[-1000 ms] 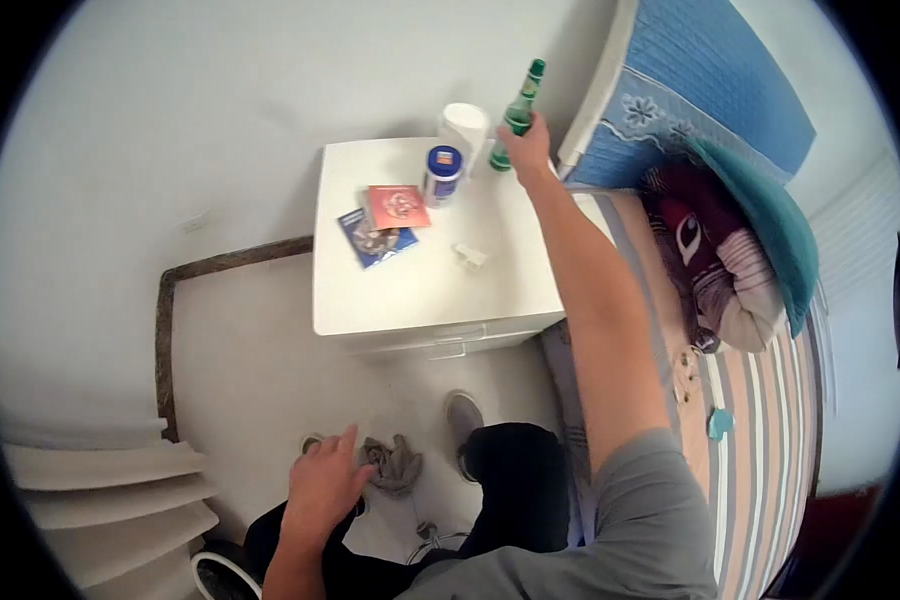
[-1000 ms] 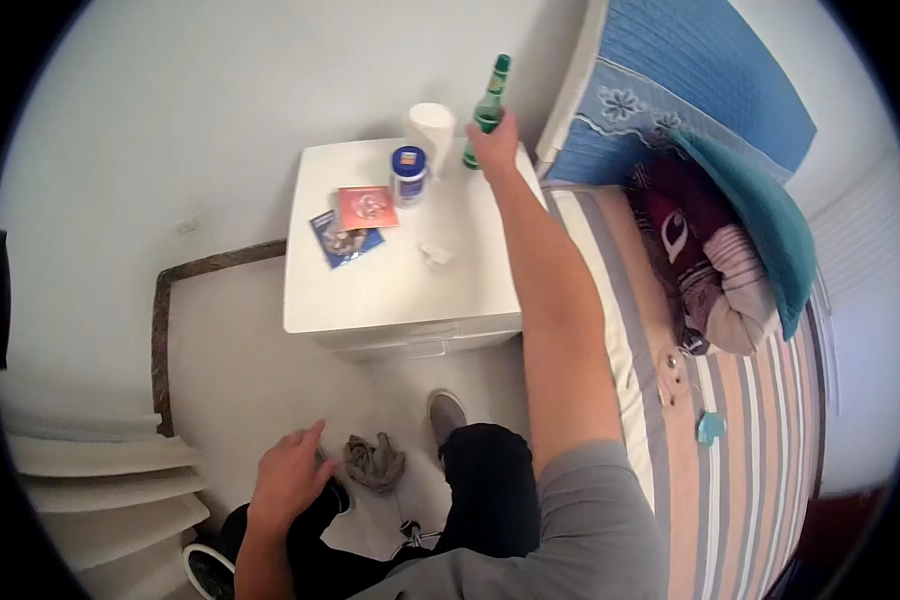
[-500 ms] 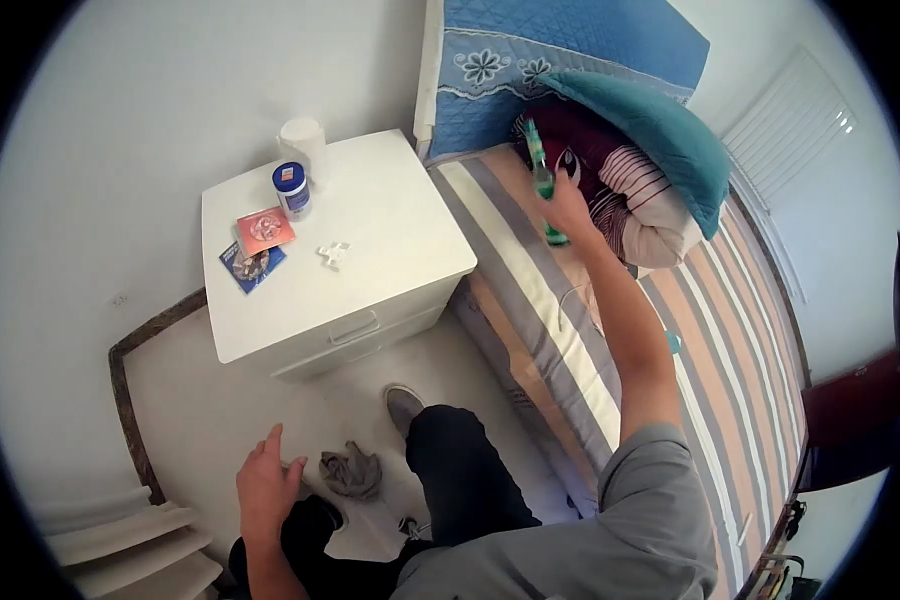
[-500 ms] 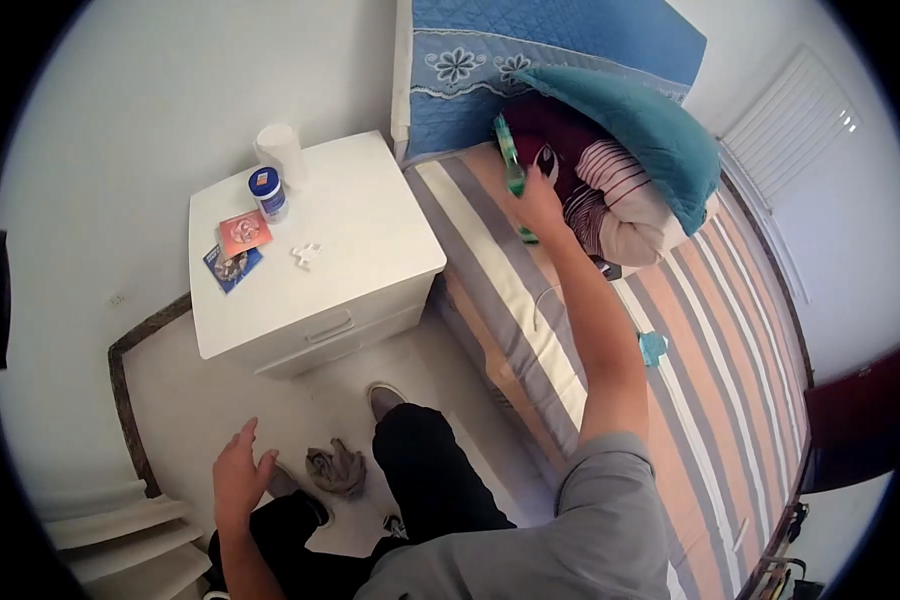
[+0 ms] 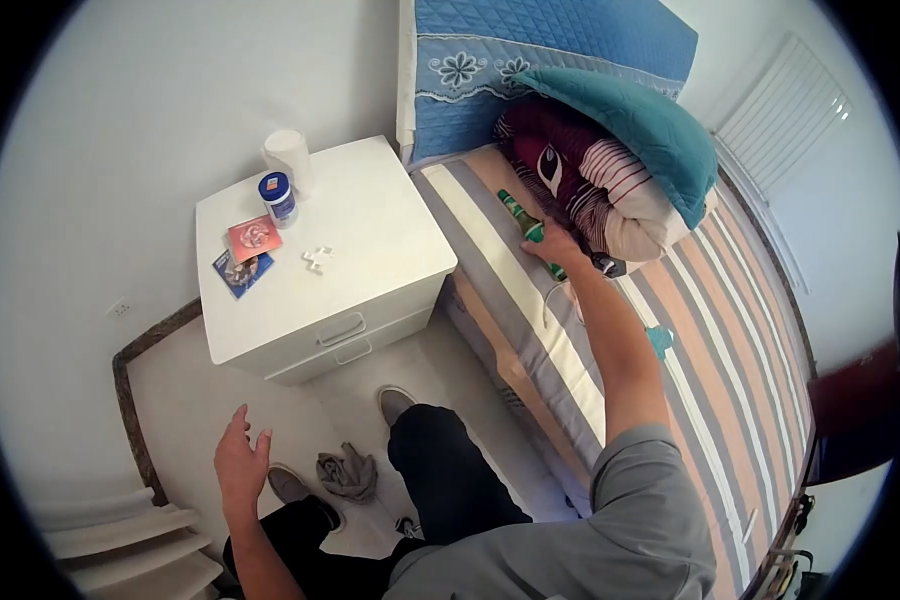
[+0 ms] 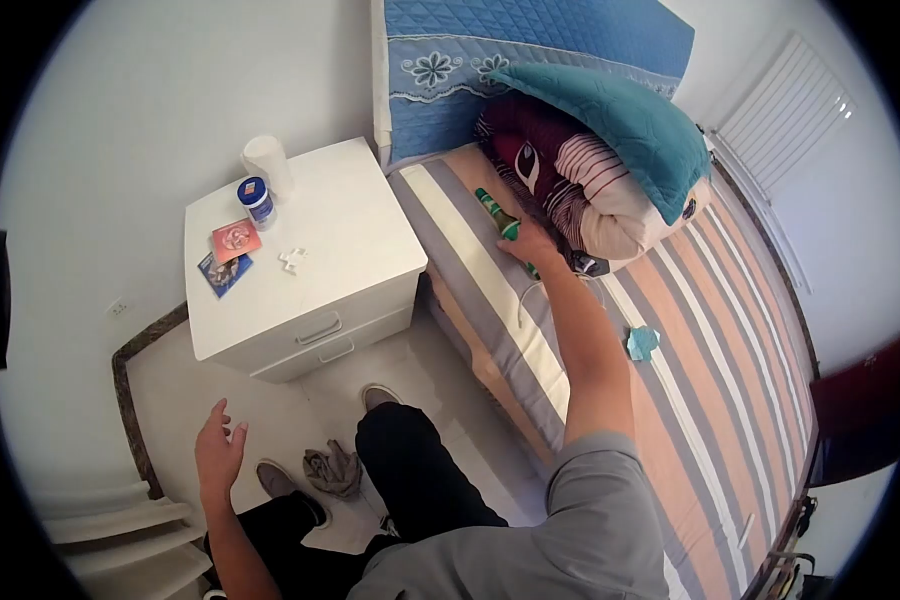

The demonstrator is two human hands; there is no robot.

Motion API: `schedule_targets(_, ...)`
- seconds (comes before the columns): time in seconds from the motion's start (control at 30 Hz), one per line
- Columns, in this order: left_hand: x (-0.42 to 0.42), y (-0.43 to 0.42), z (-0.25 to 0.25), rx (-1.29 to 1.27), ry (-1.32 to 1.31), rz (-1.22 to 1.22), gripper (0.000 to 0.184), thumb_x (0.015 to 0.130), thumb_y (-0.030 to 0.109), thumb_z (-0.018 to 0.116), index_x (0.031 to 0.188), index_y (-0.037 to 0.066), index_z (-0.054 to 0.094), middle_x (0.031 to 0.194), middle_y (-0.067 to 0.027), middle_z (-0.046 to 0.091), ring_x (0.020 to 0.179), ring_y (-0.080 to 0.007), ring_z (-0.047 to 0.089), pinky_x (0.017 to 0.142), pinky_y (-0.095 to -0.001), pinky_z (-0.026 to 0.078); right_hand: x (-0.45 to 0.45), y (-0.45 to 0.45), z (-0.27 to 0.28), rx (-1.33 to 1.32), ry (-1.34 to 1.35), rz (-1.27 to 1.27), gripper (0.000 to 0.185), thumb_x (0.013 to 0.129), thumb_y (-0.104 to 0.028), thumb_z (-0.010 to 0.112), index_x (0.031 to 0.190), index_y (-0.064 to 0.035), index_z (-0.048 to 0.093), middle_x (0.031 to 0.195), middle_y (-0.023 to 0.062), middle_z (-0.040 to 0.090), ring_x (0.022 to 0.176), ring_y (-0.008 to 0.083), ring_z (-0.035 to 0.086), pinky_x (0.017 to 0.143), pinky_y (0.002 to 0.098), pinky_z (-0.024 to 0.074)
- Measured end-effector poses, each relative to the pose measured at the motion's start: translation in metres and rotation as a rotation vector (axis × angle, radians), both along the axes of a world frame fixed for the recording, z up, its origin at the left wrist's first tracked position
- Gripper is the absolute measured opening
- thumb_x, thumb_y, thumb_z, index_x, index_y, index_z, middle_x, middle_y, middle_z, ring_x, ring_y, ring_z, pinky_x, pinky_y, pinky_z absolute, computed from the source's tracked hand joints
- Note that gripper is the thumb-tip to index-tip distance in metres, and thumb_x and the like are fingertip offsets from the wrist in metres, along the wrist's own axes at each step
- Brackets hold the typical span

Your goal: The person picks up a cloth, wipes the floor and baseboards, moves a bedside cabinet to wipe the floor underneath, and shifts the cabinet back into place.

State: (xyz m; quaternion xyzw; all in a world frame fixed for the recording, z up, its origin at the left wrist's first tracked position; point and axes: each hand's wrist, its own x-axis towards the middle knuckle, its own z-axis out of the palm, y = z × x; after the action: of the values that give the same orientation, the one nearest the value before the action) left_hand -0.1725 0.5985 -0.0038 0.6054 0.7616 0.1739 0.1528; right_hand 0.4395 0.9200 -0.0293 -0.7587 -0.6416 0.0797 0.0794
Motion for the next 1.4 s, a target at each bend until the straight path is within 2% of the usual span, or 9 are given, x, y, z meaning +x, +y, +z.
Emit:
schedule_targets(0.13,-0.003,-0.002,0.002,-0.004,-0.029,0.006,0.058,0.090,0.021,0.071,0.143,0.005,0.054,0.111,-0.0190,0.069,0.092,-0.0309,0.067,0.082,-0.0421,0.055,-0.005,-0.006,-0.001,-0.029,0.083,-0.034,0.100,0.073,-0.049,0.083,0.146,0.0048,0.041,0.142,0.0311,0.053,0.132,0.0388,0.054,0.111,0.0431,0.0443)
schedule_targets(0.23,-0.007,0.006,0.001,0.015,-0.045,0.037,0.060,0.090,0.021,0.072,0.144,0.001,0.051,0.121,-0.0214,0.068,0.101,-0.0320,0.069,0.088,-0.0421,0.054,-0.037,-0.020,0.027,0.025,-0.012,-0.088,0.088,0.079,-0.045,0.081,0.147,-0.0010,0.044,0.144,0.0261,0.053,0.130,0.0385,0.056,0.109,0.0437,0.0457)
schedule_targets(0.37,-0.025,0.058,-0.019,0.284,-0.477,0.292,0.054,0.101,0.031,0.064,0.140,-0.004,0.053,0.130,-0.0205,0.065,0.116,-0.0257,0.064,0.098,-0.0359,0.051,-0.102,-0.004,0.027,0.321,0.005,0.200,0.063,0.092,-0.036,0.071,0.140,-0.0009,0.052,0.138,0.0228,0.059,0.121,0.0340,0.062,0.098,0.0435,0.0512)
schedule_targets(0.43,-0.058,0.099,-0.058,0.317,-0.643,0.354,0.055,0.103,0.037,0.060,0.138,-0.005,0.055,0.130,-0.0181,0.065,0.118,-0.0231,0.063,0.102,-0.0356,0.048,-0.142,0.022,0.008,0.007,0.694,0.353,0.062,0.092,-0.041,0.072,0.137,-0.0009,0.057,0.140,0.0205,0.059,0.122,0.0282,0.061,0.100,0.0397,0.0497)
schedule_targets(0.53,-0.060,0.134,-0.060,0.206,-1.027,0.348,0.052,0.100,0.043,0.064,0.130,0.001,0.062,0.127,-0.0107,0.066,0.118,-0.0169,0.059,0.101,-0.0348,0.046,-0.189,0.032,-0.019,-0.048,0.769,0.231,0.077,0.096,-0.046,0.068,0.138,0.0158,0.050,0.129,0.0237,0.064,0.116,0.0283,0.063,0.104,0.0377,0.0484)
schedule_targets(0.6,-0.050,0.149,-0.056,0.285,-1.060,0.277,0.047,0.097,0.036,0.071,0.128,0.001,0.063,0.119,-0.0100,0.070,0.108,-0.0176,0.064,0.096,-0.0356,0.050,-0.197,0.027,-0.009,-0.306,1.061,0.233,0.072,0.097,-0.043,0.067,0.142,0.0102,0.049,0.135,0.0209,0.062,0.120,0.0281,0.063,0.101,0.0388,0.0507)
schedule_targets(0.7,-0.051,0.172,-0.072,0.329,-1.241,0.341,0.038,0.093,0.021,0.075,0.124,0.000,0.065,0.111,-0.0094,0.072,0.098,-0.0149,0.067,0.085,-0.0317,0.054,-0.195,0.028,-0.028,-0.353,1.307,0.056,0.067,0.097,-0.040,0.067,0.143,0.0060,0.050,0.133,0.0175,0.064,0.120,0.0267,0.063,0.102,0.0393,0.0497)
schedule_targets(1.17,-0.079,0.175,-0.070,0.382,-1.508,0.409,0.041,0.094,0.011,0.068,0.131,-0.005,0.058,0.114,-0.0131,0.070,0.098,-0.0195,0.067,0.086,-0.0359,0.055,-0.213,-0.002,-0.039,-0.315,1.261,0.076,0.062,0.097,-0.040,0.067,0.139,0.0033,0.053,0.126,0.0137,0.067,0.115,0.0239,0.065,0.099,0.0365,0.0501)
schedule_targets(1.4,-0.155,0.123,-0.059,0.388,-1.487,0.421,0.042,0.095,0.015,0.069,0.131,-0.004,0.059,0.115,-0.0108,0.070,0.103,-0.0192,0.067,0.092,-0.0361,0.053,-0.301,-0.026,-0.020,-0.390,1.219,0.159,0.072,0.092,-0.033,0.075,0.143,0.0085,0.046,0.135,0.0174,0.061,0.120,0.0257,0.061,0.104,0.0372,0.0466)
